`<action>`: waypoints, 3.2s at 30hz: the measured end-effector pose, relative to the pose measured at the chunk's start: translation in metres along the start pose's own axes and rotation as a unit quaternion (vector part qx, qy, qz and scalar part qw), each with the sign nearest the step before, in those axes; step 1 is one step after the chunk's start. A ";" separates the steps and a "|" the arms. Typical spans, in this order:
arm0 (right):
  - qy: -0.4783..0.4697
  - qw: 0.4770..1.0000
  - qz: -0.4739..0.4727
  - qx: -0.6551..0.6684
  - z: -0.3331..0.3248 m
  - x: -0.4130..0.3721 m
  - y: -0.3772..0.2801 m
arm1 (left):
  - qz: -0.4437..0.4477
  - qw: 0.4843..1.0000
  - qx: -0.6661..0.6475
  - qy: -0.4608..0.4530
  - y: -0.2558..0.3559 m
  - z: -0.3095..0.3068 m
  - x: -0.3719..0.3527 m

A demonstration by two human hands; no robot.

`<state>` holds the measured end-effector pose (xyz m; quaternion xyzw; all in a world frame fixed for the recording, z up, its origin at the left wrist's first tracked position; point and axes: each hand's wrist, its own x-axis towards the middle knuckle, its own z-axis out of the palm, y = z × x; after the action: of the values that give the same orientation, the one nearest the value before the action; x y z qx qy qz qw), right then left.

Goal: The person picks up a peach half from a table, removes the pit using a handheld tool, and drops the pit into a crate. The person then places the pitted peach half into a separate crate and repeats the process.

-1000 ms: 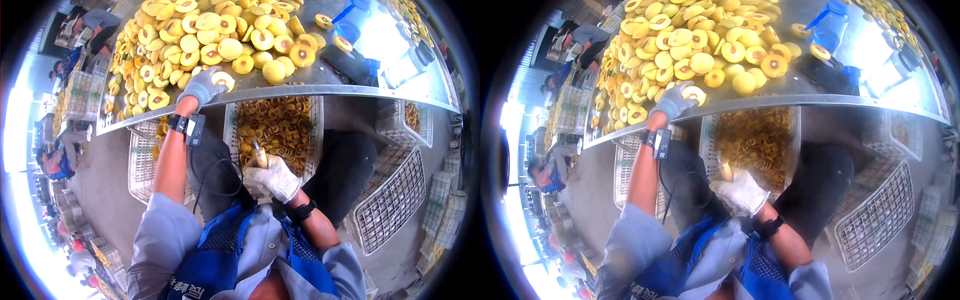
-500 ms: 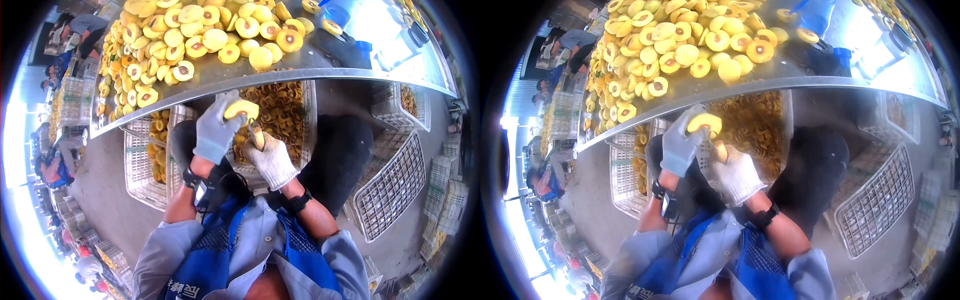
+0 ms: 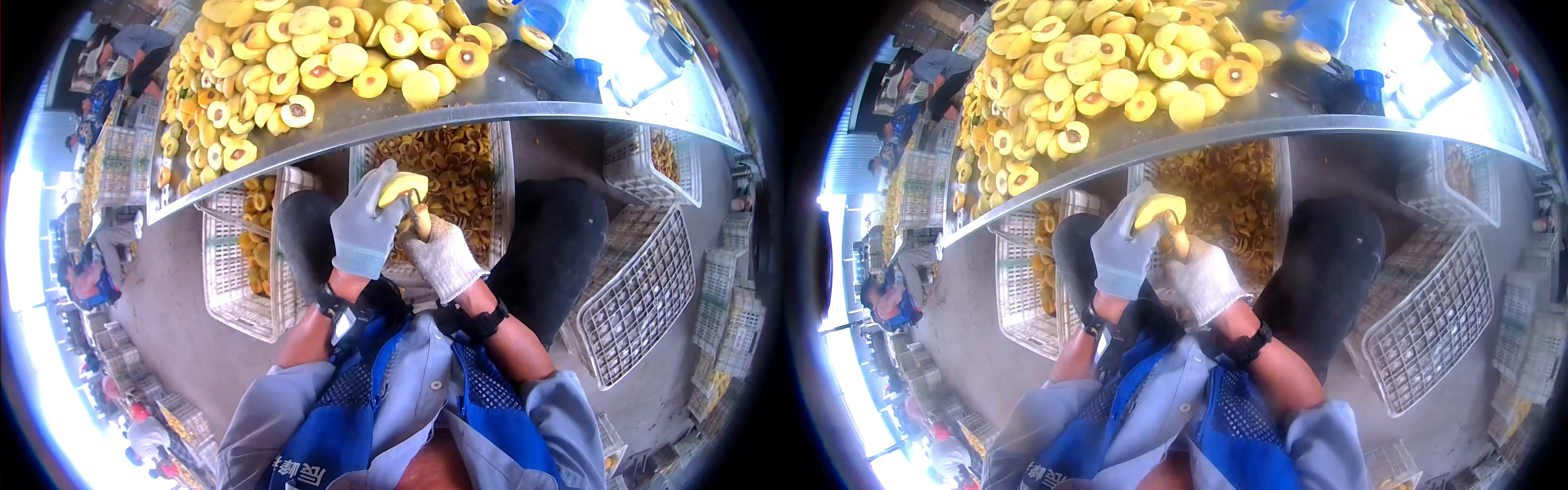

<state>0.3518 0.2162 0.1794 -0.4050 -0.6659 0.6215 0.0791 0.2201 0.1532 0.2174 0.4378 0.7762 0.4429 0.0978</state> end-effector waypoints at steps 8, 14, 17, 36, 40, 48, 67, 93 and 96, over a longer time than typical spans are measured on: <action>0.058 0.998 0.022 0.010 0.001 0.000 -0.006 | -0.079 0.996 -0.036 0.019 0.009 0.004 -0.003; 0.067 0.998 0.016 -0.005 0.003 -0.002 -0.003 | -0.078 0.995 -0.051 0.025 0.003 0.009 -0.006; 0.077 0.997 0.004 0.000 0.002 -0.003 -0.003 | -0.081 0.995 -0.049 0.028 0.008 0.009 -0.004; -0.014 1.000 -0.009 0.019 0.001 -0.002 0.007 | -0.106 0.973 -0.169 -0.114 -0.014 -0.006 -0.003; -0.027 1.000 -0.011 0.001 0.003 -0.005 0.006 | -0.122 0.922 -0.314 -0.190 -0.055 -0.003 -0.003; 0.013 1.000 -0.020 -0.004 0.005 -0.004 0.006 | -0.126 0.949 -0.269 -0.105 -0.023 0.009 -0.004; 0.001 0.999 -0.032 0.023 0.001 -0.011 -0.003 | -0.087 0.986 -0.140 0.020 -0.001 0.020 -0.011; -0.096 0.993 -0.040 0.056 -0.003 -0.013 0.002 | -0.057 0.995 -0.085 0.002 0.000 0.016 -0.016; -0.104 0.991 -0.055 0.067 -0.004 -0.017 0.002 | -0.047 0.994 -0.097 -0.023 -0.001 0.012 -0.016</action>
<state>0.3661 0.2083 0.1856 -0.2950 -0.6484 0.6983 0.0707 0.2354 0.1478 0.2053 0.3992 0.7473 0.5005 0.1784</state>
